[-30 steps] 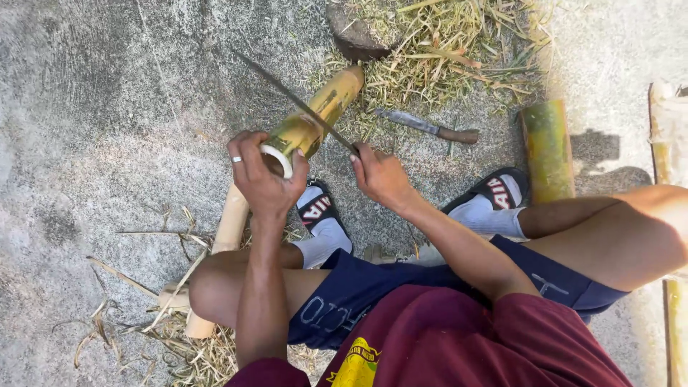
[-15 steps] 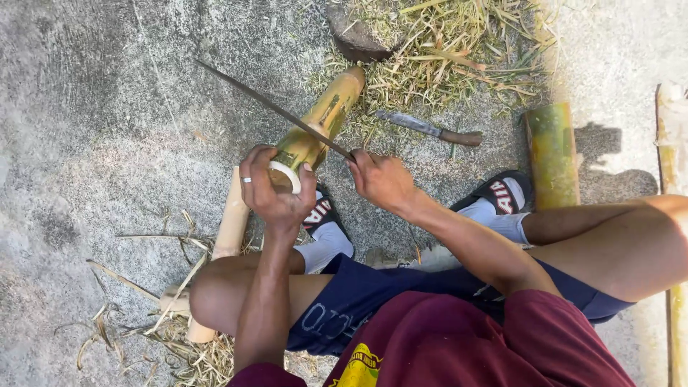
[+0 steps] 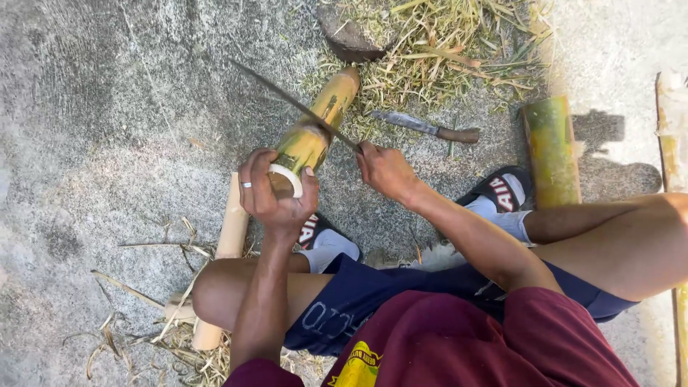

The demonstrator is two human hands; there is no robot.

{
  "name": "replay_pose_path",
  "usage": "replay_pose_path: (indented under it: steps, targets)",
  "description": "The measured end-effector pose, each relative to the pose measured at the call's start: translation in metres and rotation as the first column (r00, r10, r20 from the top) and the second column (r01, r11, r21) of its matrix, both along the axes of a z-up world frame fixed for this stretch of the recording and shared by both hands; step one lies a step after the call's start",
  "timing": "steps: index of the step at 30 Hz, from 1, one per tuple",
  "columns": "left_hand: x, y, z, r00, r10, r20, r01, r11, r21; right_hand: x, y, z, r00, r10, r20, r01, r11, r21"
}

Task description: The recorder uses a large knife to shave and smooth the outer surface of a bamboo segment.

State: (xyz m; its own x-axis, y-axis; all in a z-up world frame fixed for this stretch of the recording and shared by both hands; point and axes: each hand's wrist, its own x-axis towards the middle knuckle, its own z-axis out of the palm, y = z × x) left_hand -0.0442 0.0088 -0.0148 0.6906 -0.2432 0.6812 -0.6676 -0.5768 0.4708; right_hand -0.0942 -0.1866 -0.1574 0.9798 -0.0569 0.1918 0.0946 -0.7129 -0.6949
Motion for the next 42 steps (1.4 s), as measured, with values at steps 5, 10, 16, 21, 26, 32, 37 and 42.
replay_pose_path:
  steps: [5, 10, 16, 21, 26, 32, 37, 42]
  targets:
    - [0.002, 0.003, -0.007, 1.0, -0.002, 0.017, 0.002, 1.0, -0.007, -0.003, 0.003, 0.009, 0.996, 0.026, -0.086, -0.033, 0.997, -0.075]
    - [-0.002, 0.013, -0.011, 1.0, 0.023, 0.005, -0.023, 0.999, -0.044, -0.002, 0.011, 0.011, 0.994, 0.088, 0.062, -0.081, 0.991, -0.108]
    - [-0.007, 0.02, -0.018, 0.999, 0.035, 0.003, -0.035, 0.999, -0.025, 0.0, 0.012, -0.006, 0.998, 0.065, -0.023, -0.067, 0.996, -0.059]
    - [-0.005, 0.019, -0.018, 0.999, 0.038, 0.003, -0.037, 0.998, -0.045, 0.0, 0.007, 0.004, 0.992, 0.066, -0.103, -0.074, 0.995, -0.068]
    - [-0.013, 0.024, -0.02, 1.0, 0.016, -0.005, -0.016, 0.999, -0.034, 0.013, 0.0, -0.029, 0.976, 0.059, -0.208, -0.075, 0.995, -0.067]
    - [-0.003, 0.016, -0.014, 0.999, 0.035, -0.023, -0.036, 0.998, -0.043, 0.016, -0.005, -0.027, 0.995, 0.091, -0.039, -0.096, 0.983, -0.157]
    - [0.001, 0.021, -0.021, 1.0, 0.017, 0.007, -0.017, 0.997, -0.069, 0.032, -0.015, -0.025, 0.944, 0.048, -0.325, -0.082, 0.992, -0.093]
    - [0.002, 0.024, -0.025, 0.999, 0.043, -0.012, -0.044, 0.996, -0.082, 0.024, -0.006, -0.033, 0.991, 0.121, -0.049, -0.127, 0.976, -0.177]
